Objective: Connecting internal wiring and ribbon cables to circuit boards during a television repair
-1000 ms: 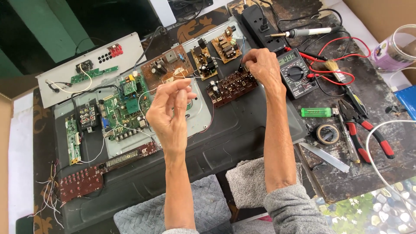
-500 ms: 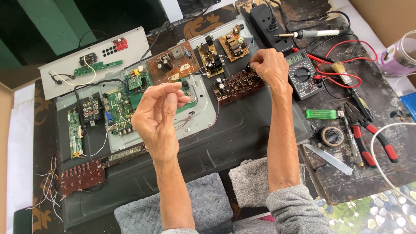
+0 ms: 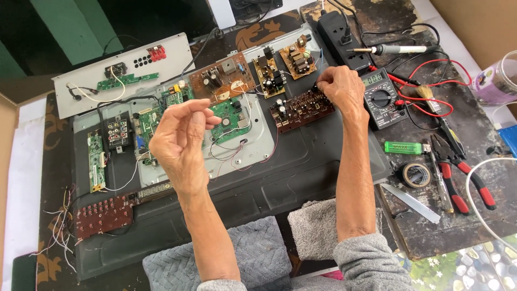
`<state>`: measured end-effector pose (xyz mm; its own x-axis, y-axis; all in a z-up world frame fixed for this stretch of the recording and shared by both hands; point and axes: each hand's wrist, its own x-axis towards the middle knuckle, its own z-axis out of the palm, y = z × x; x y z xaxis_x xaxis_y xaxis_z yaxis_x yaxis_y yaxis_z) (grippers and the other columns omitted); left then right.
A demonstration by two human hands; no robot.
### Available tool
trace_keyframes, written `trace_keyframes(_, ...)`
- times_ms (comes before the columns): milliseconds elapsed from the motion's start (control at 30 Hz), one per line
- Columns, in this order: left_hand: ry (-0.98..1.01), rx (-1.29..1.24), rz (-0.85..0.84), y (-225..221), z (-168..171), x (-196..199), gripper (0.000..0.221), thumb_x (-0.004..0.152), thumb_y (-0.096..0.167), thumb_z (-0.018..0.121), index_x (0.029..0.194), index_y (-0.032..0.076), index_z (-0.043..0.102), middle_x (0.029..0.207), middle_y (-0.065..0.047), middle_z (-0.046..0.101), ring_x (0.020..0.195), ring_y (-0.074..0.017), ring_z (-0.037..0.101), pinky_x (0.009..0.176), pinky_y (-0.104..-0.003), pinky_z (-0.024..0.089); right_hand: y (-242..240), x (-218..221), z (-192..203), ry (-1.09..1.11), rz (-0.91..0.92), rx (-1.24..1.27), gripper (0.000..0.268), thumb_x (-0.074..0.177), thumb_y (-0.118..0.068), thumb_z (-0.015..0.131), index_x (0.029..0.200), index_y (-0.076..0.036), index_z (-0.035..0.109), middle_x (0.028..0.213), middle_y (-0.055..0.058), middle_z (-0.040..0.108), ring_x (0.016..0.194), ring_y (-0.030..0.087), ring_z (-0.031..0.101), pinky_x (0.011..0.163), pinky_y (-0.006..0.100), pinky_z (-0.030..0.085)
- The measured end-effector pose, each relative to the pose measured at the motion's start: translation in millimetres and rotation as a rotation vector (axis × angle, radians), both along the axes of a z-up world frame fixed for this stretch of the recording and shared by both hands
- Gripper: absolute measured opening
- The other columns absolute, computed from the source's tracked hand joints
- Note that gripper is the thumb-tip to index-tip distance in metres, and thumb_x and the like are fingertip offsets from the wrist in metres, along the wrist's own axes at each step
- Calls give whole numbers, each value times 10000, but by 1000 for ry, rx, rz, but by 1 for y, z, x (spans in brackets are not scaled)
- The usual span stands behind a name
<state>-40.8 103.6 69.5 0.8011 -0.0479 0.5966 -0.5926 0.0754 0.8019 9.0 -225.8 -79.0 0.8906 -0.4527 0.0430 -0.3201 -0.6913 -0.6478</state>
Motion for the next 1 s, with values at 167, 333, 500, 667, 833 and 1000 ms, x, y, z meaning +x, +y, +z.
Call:
trace_keyframes(167, 5, -35, 61, 19, 0, 5, 143, 1024, 99, 667, 1074, -25, 719, 892, -151, 681, 779, -191, 723, 759, -282, 618, 3, -1, 3, 1, -4, -6, 126, 901, -234, 732, 1002, -216, 805, 933, 108, 767, 945, 459, 711, 887, 586, 531)
trace_keyframes(333, 0, -41, 88, 28, 2, 4, 145, 1026, 92, 667, 1084, -31, 714, 898, -168, 680, 781, -213, 728, 760, -293, 620, 2, -1, 0, -9, -11, -3, 127, 891, -264, 737, 996, -235, 802, 935, 100, 766, 954, 455, 707, 884, 584, 530)
trace_keyframes(500, 3, -64, 82, 28, 3, 3, 155, 1001, 100, 697, 1075, -34, 716, 892, -176, 681, 778, -219, 730, 753, -298, 622, 4, -3, 3, -19, -11, -16, 131, 902, -247, 734, 1010, -215, 801, 936, 101, 766, 943, 452, 711, 872, 582, 532)
trace_keyframes(667, 3, -80, 93, 32, 4, 4, 185, 963, 107, 746, 1080, -32, 711, 903, -172, 682, 777, -211, 730, 751, -295, 617, -3, 3, -8, -37, -8, -62, 134, 907, -273, 737, 1018, -234, 802, 941, 78, 770, 935, 430, 716, 861, 563, 536)
trace_keyframes(833, -14, -108, 111, 33, 5, 3, 157, 958, 89, 752, 1055, -30, 718, 901, -168, 682, 776, -212, 733, 750, -292, 611, -1, 0, -2, -48, -4, -76, 144, 917, -259, 745, 1036, -203, 803, 946, 96, 770, 929, 438, 717, 852, 573, 536)
trace_keyframes(1000, -22, -159, 107, 33, 7, 0, 154, 961, 100, 741, 1047, -26, 722, 889, -161, 688, 767, -209, 733, 742, -285, 613, 4, -2, 7, -32, -9, -92, 162, 928, -280, 723, 1044, -195, 798, 979, 127, 774, 972, 468, 708, 872, 605, 532)
